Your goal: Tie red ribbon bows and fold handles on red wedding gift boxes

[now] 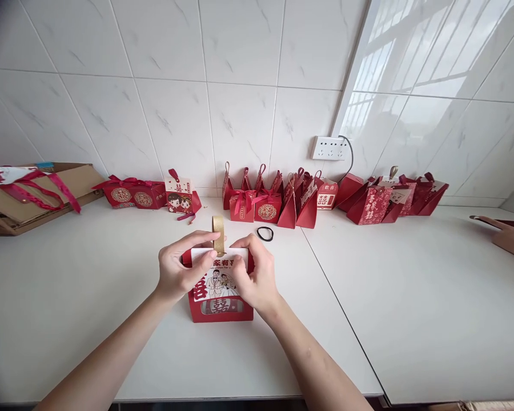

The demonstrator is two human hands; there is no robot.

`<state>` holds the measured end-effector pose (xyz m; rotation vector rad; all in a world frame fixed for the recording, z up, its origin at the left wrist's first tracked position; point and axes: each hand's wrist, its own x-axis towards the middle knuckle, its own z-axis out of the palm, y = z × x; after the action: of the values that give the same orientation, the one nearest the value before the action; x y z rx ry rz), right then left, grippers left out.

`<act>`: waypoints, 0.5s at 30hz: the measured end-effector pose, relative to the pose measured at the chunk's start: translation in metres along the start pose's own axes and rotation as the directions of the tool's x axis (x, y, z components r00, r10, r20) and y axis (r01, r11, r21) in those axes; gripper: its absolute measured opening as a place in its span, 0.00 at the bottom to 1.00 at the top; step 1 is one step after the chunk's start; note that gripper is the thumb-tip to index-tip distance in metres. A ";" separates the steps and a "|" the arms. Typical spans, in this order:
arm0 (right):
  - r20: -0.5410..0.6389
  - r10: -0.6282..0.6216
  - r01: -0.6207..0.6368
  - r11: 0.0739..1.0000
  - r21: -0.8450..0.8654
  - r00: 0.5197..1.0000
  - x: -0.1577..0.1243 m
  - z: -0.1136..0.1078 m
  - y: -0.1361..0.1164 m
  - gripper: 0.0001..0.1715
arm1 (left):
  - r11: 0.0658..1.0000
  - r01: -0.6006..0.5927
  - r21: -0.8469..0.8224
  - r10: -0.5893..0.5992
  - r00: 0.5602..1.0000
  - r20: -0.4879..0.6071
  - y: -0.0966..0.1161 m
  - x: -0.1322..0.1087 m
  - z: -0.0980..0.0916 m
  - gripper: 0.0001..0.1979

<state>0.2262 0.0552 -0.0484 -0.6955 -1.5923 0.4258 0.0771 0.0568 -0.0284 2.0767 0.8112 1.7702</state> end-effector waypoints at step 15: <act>0.048 0.505 -0.480 0.782 0.397 0.862 0.005 0.005 0.040 0.19 | 0.858 0.479 -0.188 -0.499 0.863 -0.082 -0.038 -0.002 0.006 0.32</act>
<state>0.2284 0.0888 -0.0711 -0.7951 -1.1920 1.0775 0.0739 0.0866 -0.0528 1.4876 1.0795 1.6239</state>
